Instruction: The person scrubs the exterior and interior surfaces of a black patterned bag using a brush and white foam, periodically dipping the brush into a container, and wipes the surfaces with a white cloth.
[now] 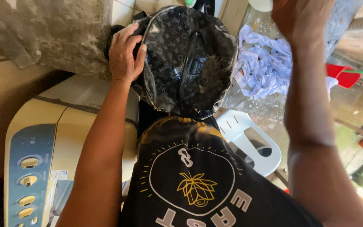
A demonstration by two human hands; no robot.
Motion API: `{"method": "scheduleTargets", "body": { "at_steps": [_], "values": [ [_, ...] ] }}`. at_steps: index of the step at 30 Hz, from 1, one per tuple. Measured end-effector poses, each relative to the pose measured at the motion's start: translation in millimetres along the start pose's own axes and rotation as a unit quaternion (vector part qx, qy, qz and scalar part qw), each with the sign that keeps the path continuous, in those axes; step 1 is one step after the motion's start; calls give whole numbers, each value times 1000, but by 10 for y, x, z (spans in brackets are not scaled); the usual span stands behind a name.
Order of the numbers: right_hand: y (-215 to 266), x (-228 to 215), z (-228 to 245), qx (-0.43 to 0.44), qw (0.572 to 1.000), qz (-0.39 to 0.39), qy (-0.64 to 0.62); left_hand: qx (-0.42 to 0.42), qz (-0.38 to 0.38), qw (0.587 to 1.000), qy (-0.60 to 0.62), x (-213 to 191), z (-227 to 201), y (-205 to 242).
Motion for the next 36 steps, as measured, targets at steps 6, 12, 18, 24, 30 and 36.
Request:
{"method": "scheduleTargets", "body": {
  "at_steps": [6, 12, 18, 24, 30, 36],
  "values": [
    [413, 135, 2141, -233, 938, 173, -188, 27, -6, 999, -19, 39, 96, -7],
    [498, 353, 2946, -449, 847, 54, -281, 40, 0, 999, -12, 10, -16, 21],
    [361, 642, 3002, -336, 880, 230, -246, 45, -10, 999, -8, -36, -7, -26],
    [184, 782, 2895, -415, 872, 78, -246, 24, -10, 999, -37, -7, 9, 42],
    [227, 862, 2967, -446, 849, 59, -277, 49, -30, 997, -61, 64, -117, 2],
    [52, 914, 2937, -396, 878, 98, -250, 21, -1, 999, -44, 65, 3, -30]
  ]
}}
Point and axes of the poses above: each hand's wrist, its own y-axis away from the middle knuckle, its own x-axis out of the palm, z = x × y, the point moved 6 cm from there along -y, towards the middle knuckle, and after that the axes turned 15 degrees about y, right-handed, at the moved point
